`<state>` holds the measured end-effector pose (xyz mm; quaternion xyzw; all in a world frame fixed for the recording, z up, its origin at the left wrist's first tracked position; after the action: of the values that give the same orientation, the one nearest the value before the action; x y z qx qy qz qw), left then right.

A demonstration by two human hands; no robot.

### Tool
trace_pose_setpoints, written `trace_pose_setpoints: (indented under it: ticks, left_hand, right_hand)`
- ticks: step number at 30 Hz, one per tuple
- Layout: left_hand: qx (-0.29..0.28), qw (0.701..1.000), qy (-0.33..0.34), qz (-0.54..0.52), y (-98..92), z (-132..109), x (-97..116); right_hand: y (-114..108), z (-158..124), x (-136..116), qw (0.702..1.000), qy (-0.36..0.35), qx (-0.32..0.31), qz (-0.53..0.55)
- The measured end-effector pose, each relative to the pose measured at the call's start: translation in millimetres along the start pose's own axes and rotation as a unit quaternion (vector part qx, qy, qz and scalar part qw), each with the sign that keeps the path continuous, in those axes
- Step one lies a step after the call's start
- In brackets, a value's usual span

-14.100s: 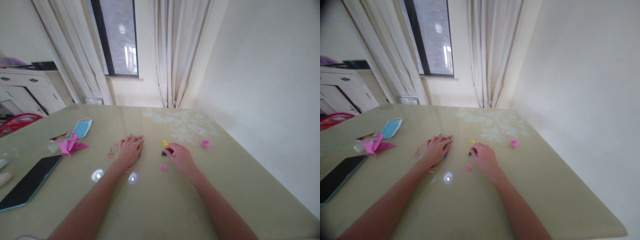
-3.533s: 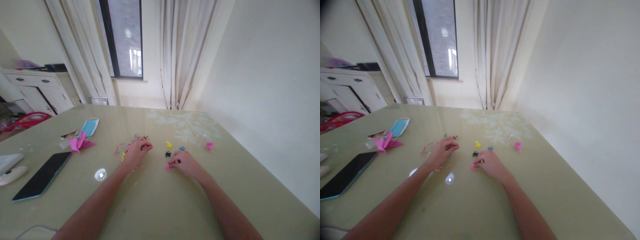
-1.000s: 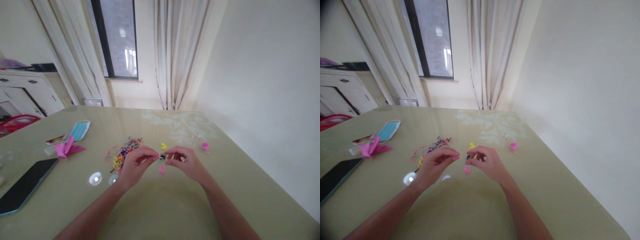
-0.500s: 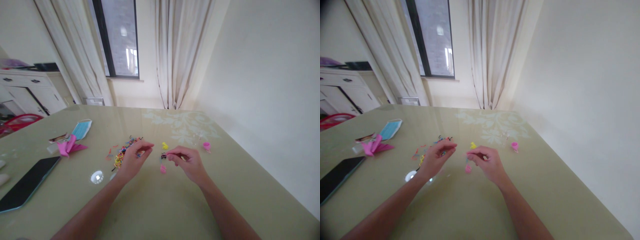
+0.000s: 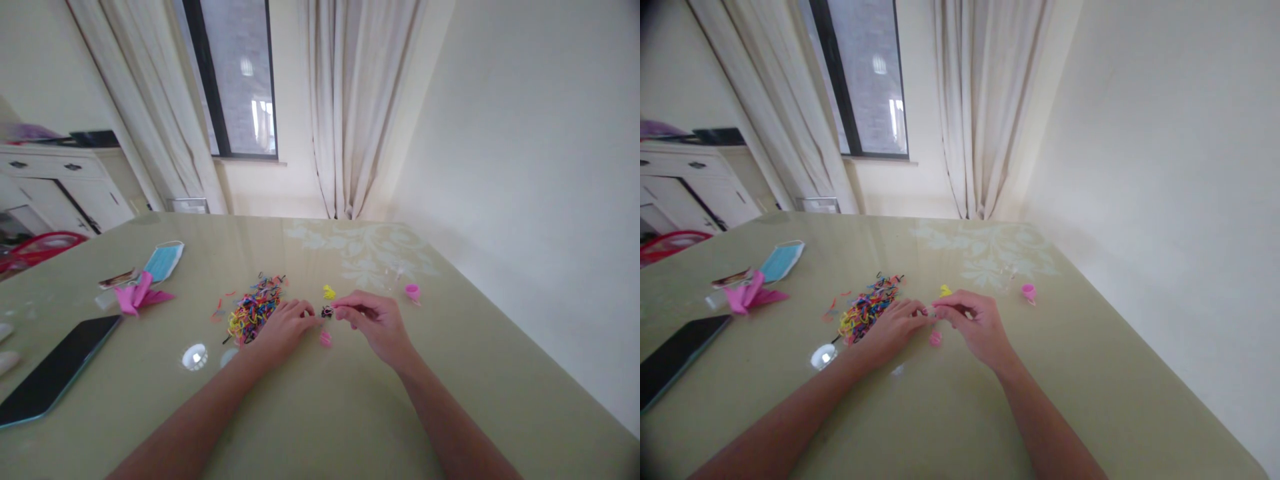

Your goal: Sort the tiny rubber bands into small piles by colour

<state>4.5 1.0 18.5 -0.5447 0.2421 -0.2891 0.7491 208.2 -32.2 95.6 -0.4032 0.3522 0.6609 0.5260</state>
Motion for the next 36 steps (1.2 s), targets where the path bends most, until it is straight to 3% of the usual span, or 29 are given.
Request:
trace_pose_setpoints:
  ticks: [12, 18, 25, 36]
  left_hand:
    - [0.027, 0.997, -0.041, 0.051, 0.2, 3.5, -2.2]
    - [0.006, 0.995, -0.050, 0.084, 0.8, 1.8, -1.4]
    - [0.046, 0.993, -0.098, -0.053, -2.2, 0.1, -7.1]
    - [0.126, 0.959, -0.140, -0.210, -17.2, -0.9, -12.3]
  right_hand:
    - [-3.3, 0.6, 0.2, 0.999, -0.038, -0.009, -0.004]
    - [-5.5, 1.1, 0.8, 0.999, -0.037, -0.013, 0.002]
    - [-6.2, 1.4, -1.2, 0.999, -0.039, -0.009, -0.024]
    - [-10.5, 1.3, 1.0, 0.999, -0.041, -0.007, -0.030]
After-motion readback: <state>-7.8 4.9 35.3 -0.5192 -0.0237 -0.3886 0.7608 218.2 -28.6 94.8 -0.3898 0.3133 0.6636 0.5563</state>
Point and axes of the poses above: each hand's wrist, its own z-axis towards the middle knuckle, its own y-axis out of the palm, x = y × z, the point moved 3 cm from there along z, towards the middle knuckle, and after that the axes turned 14 degrees about z, right-handed, at the moved point
